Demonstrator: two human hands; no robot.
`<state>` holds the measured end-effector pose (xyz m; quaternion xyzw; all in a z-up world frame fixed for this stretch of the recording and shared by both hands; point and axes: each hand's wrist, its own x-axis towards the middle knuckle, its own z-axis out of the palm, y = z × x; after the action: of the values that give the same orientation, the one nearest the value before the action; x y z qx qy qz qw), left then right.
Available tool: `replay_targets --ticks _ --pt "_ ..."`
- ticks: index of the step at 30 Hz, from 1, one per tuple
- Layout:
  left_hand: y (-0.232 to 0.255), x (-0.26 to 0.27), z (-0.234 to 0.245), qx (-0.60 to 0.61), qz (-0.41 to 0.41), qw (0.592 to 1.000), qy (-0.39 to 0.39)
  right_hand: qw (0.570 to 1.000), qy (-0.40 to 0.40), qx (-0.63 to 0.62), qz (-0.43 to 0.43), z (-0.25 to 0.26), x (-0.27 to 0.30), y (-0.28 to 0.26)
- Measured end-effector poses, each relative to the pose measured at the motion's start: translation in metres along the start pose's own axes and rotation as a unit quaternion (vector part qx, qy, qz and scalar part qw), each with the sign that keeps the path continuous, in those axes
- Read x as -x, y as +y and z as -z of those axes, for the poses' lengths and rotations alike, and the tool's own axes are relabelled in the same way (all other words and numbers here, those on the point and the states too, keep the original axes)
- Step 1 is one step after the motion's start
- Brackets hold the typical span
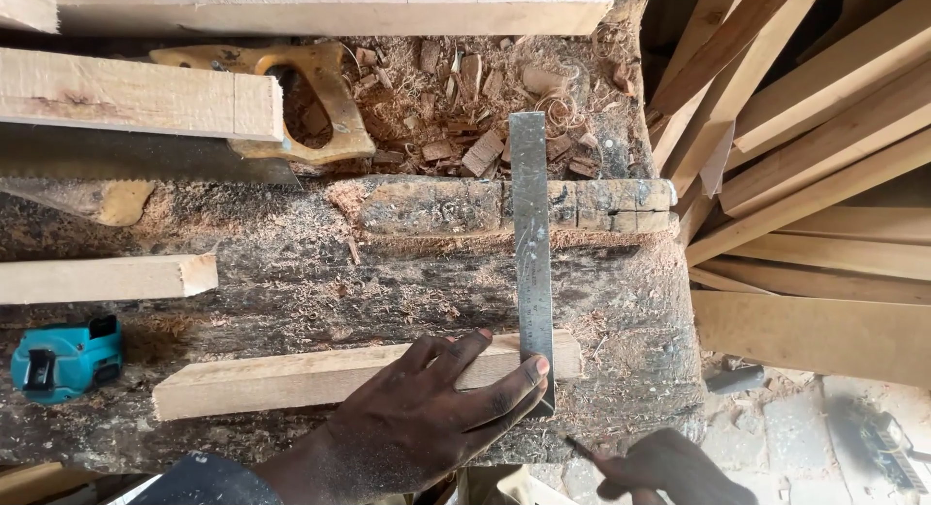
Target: Measuring and marking wooden blocks using a ruler, square, and pencil on a workbench.
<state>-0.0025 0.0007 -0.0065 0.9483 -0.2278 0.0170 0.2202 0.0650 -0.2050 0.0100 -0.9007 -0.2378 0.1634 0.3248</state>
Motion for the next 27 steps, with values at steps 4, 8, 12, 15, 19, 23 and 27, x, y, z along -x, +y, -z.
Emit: replay_targets --ticks 4,8,12,15,19,23,27 --pt "0.002 -0.001 0.001 -0.044 0.003 0.998 0.050 0.996 -0.014 -0.043 -0.075 0.008 -0.008 -0.007" --pt "0.002 0.002 -0.005 -0.024 0.002 0.999 0.042 0.964 -0.016 -0.063 -0.257 0.008 -0.041 -0.023" --pt "0.002 0.000 -0.003 -0.010 0.003 0.999 0.042 0.923 0.098 -0.371 -0.037 0.002 -0.039 -0.006" --pt "0.003 0.004 -0.004 0.018 0.005 1.000 -0.005 0.950 0.113 -0.290 0.000 0.003 -0.029 -0.009" --pt "0.003 0.007 -0.004 -0.054 -0.015 0.998 0.005 0.985 0.045 -0.149 0.078 0.005 -0.023 -0.010" --pt "0.014 0.015 0.010 -0.078 -0.002 0.994 0.072 0.983 -0.013 -0.035 0.179 0.008 -0.030 -0.026" --pt "0.042 0.038 0.056 -0.082 0.079 0.988 0.108 0.986 -0.113 0.044 0.116 -0.001 -0.040 -0.048"
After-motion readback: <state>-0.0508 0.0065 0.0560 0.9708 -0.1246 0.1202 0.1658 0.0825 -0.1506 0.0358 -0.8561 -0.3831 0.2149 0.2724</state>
